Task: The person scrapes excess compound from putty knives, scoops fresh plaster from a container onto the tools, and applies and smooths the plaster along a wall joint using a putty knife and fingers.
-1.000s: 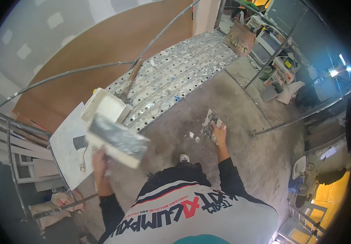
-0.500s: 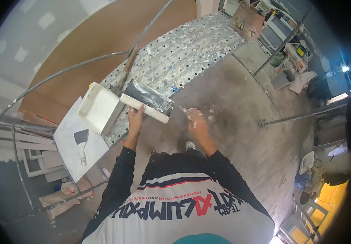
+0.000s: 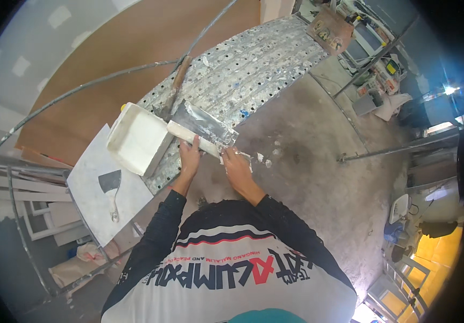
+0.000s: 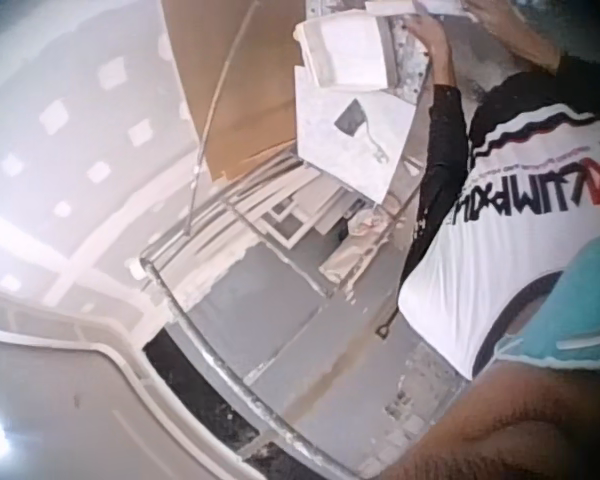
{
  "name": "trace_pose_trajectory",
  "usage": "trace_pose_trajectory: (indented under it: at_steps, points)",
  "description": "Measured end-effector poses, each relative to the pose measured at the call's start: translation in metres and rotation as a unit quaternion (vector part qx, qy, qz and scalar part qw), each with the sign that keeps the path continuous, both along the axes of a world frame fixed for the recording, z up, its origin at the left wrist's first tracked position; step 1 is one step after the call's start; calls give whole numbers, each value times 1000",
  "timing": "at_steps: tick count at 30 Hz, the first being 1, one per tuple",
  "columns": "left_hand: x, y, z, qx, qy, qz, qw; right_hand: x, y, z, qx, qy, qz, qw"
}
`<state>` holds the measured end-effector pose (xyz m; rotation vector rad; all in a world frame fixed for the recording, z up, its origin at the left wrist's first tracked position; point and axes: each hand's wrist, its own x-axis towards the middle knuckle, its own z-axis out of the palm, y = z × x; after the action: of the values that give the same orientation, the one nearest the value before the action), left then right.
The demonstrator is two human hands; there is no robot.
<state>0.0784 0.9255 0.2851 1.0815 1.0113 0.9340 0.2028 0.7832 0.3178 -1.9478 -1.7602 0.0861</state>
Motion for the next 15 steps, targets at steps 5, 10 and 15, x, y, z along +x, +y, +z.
trace_pose_trajectory:
  at_steps: [5, 10, 15]
  points:
    - [-3, -2, 1, 3, 49, 11, 999, 10, 18, -3, 53, 4, -24, 998]
    - [-6, 8, -34, 115, 51, 11, 992, -3, 12, -11, 43, -8, -31, 999]
    - [-5, -5, -6, 26, 27, 6, 999, -9, -2, -15, 14, 0, -20, 1000]
